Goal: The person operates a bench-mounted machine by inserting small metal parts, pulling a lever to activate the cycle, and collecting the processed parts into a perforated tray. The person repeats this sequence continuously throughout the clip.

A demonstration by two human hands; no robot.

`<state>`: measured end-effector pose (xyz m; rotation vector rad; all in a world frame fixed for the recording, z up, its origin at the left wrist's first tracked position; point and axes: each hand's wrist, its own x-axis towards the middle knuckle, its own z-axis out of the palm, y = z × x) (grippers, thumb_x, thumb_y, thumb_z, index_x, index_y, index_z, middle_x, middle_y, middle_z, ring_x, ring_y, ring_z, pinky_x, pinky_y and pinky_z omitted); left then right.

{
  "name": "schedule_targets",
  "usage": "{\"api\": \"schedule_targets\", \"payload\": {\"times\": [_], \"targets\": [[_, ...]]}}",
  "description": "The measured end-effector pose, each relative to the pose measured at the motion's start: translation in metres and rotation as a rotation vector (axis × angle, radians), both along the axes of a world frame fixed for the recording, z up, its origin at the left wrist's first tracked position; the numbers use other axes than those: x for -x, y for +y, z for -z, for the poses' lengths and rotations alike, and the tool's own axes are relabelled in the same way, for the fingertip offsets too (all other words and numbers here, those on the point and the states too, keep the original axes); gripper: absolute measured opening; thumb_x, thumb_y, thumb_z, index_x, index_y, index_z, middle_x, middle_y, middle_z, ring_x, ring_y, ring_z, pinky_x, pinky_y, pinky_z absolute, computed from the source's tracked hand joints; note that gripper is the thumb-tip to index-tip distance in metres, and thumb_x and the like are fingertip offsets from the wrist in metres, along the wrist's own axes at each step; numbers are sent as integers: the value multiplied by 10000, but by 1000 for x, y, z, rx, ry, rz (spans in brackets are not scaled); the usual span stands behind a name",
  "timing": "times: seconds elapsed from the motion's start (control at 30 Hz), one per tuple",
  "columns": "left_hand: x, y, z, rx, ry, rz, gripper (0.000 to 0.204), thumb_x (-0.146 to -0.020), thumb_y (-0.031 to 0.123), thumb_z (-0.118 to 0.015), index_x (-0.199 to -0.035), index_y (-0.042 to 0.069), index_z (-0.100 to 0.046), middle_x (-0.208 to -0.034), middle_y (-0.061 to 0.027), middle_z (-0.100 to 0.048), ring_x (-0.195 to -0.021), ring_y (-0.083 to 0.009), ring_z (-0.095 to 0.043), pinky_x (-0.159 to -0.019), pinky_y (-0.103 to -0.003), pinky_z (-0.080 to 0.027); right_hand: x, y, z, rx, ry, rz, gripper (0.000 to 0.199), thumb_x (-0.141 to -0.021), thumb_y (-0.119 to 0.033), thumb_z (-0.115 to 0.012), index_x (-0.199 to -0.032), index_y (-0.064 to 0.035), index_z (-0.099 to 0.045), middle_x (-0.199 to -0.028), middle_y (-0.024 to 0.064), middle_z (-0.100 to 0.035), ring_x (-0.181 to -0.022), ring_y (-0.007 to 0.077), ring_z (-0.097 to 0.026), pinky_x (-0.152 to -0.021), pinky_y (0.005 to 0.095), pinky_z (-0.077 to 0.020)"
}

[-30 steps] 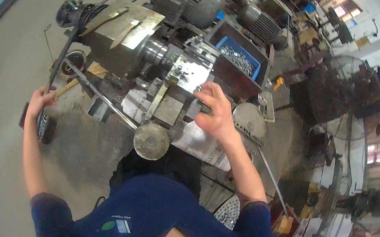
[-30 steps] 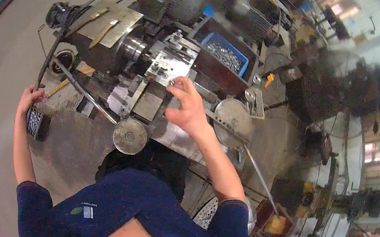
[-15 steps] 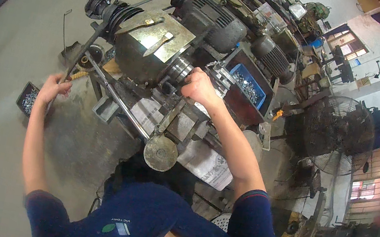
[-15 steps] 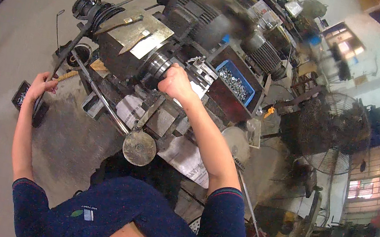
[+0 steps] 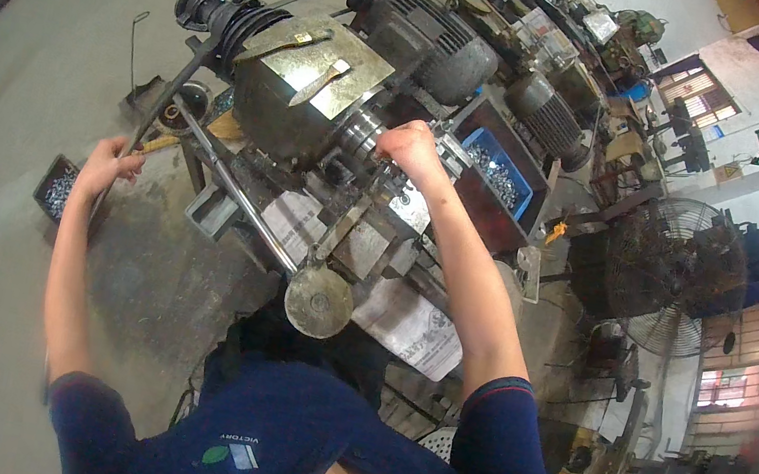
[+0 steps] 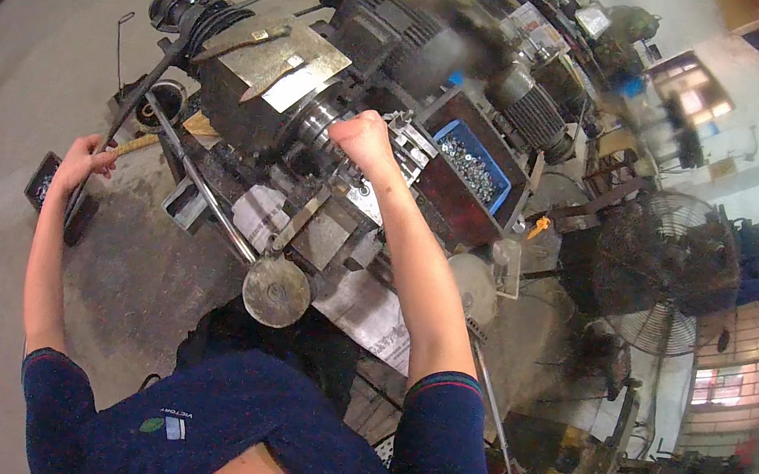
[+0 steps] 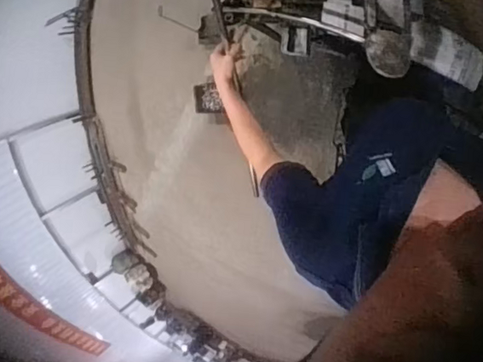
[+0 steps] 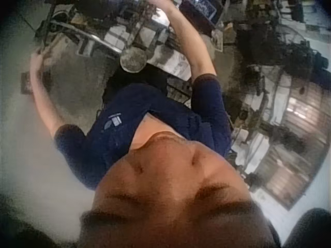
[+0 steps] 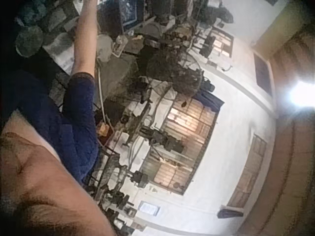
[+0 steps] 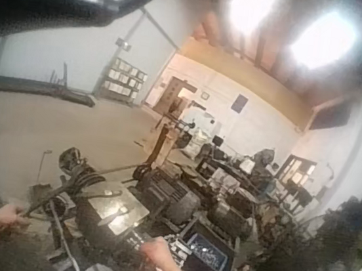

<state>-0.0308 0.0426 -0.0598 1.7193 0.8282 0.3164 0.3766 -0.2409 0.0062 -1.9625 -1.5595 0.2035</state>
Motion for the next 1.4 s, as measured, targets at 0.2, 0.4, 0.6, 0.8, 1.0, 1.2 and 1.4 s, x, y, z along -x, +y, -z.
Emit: {"api": "schedule_targets", "payload": {"times": [0.2, 0.4, 0.6, 0.8, 1.0, 1.2, 1.4], "targets": [[2, -3, -5, 7, 21, -37, 226, -762, 148, -631, -871, -40, -567, -714, -86, -599, -591, -134, -579, -555, -264, -488, 14, 3, -16, 52, 828, 246, 145, -664, -68, -572, -541, 6, -590, -563, 92, -598, -504, 132, -568, -500, 264, -446], [-3, -8, -5, 74, -26, -49, 231, -766, 147, -628, -884, -42, -568, -726, -89, -601, -608, -138, -583, -565, -267, -498, 17, -5, -19, 20, 788, 299, 147, -656, -83, -595, -557, 26, -599, -583, 107, -611, -520, 148, -579, -512, 256, -453], [-4, -13, 0, 86, -16, -47, 270, -761, 175, -636, -900, -45, -562, -727, -92, -592, -640, -164, -593, -574, -287, -500, 12, 1, -12, 3, 741, 293, 196, -656, -131, -567, -531, 20, -586, -532, 92, -590, -482, 136, -563, -476, 252, -424], [10, -64, -35, -848, 493, -80, 329, -729, 227, -623, -962, 6, -549, -800, -200, -603, -781, -361, -586, -701, -418, -471, 10, 8, -7, -23, 604, 318, 181, -641, -142, -577, -586, 30, -588, -562, 79, -584, -469, 150, -547, -452, 281, -412], [84, -110, -43, -702, 642, -108, 290, -723, 194, -595, -957, 30, -545, -830, -227, -594, -829, -392, -566, -721, -455, -451, 40, 9, -19, 31, 67, 407, 207, -612, -216, -598, -655, -14, -618, -640, 186, -591, -664, 311, -613, -614, 363, -461], [96, -100, 2, -897, 676, -264, 184, -707, 142, -587, -853, 31, -585, -745, -203, -603, -752, -365, -597, -671, -455, -471, 52, 10, -25, 30, 96, 422, 268, -576, -261, -582, -582, 7, -566, -645, 219, -577, -680, 374, -586, -629, 402, -452], [154, 46, 13, -976, 1057, -191, 168, -653, 130, -609, -777, 53, -526, -725, -162, -597, -703, -314, -599, -621, -427, -469, 48, 6, -22, 69, 99, 442, 230, -573, -225, -569, -626, -5, -606, -593, 189, -572, -602, 315, -592, -582, 364, -448]]}}
